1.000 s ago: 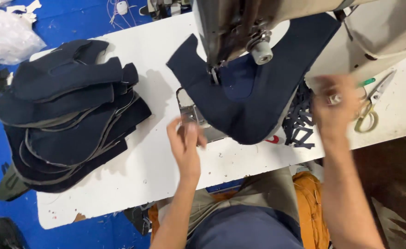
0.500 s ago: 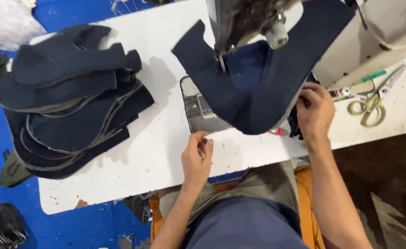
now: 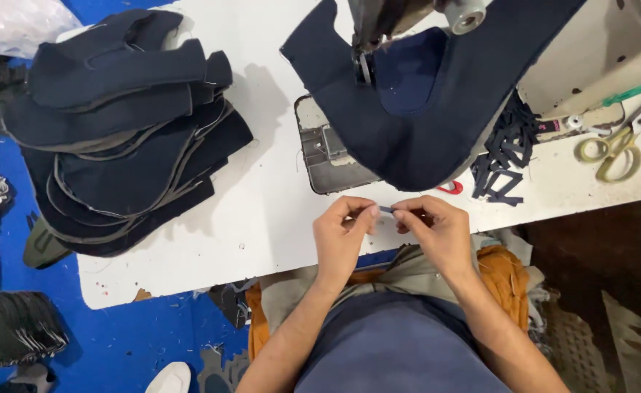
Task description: The person sews dark blue glove pieces using a sewing machine, repeatedly picking up fabric from a pile, aligning it under the needle, and guiding it through the machine. They also handle small fabric scraps and trim threads during the process.
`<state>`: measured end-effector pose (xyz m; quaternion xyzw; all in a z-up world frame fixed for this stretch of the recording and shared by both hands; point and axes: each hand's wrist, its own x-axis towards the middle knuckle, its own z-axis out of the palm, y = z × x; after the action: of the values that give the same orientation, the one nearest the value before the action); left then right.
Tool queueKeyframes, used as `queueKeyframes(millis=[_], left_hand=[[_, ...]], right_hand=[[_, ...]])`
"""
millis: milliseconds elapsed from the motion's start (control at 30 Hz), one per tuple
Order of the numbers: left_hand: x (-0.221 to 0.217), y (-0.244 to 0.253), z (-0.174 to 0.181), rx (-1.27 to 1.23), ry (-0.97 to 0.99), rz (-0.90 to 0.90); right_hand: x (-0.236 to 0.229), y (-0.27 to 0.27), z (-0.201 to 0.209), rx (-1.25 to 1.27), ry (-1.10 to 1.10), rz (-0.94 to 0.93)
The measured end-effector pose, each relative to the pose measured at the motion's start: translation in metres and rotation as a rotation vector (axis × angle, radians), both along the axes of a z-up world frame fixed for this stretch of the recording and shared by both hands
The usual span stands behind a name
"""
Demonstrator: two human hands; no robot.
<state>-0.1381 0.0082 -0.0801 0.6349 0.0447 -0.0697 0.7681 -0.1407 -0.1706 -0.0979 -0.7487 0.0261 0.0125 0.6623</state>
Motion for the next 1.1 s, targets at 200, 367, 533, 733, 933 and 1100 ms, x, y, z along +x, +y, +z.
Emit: queueKeyframes(millis=[200, 367, 533, 733, 933, 1100], left_hand=[[-0.007, -0.008, 0.029, 0.575, -0.554, 0.227], [-0.007, -0.013, 0.025, 0.646, -0.641, 0.164], [-0.009, -0.016, 0.02, 0.601, -0.623, 0.119], [0.0, -0.006, 0.017, 0.286, -0.159, 0.068], [0.0, -0.001, -0.006, -0.057, 0.045, 0.036], [-0.001, -0.005, -0.007, -0.096, 0.071, 0.039]], right_hand=[[0.003, 0.006, -0.004, 0.169, 0.151, -0.064], [0.002, 0.011, -0.007, 0.329, 0.142, -0.092], [0.01, -0.001, -0.015, 0.302, 0.167, -0.034], [0.008, -0.004, -0.004, 0.111, 0.154, 0.059], [0.002, -0.004, -0.004, 0.205, 0.132, 0.049], [0.001, -0.002, -0.002, 0.17, 0.115, 0.03]])
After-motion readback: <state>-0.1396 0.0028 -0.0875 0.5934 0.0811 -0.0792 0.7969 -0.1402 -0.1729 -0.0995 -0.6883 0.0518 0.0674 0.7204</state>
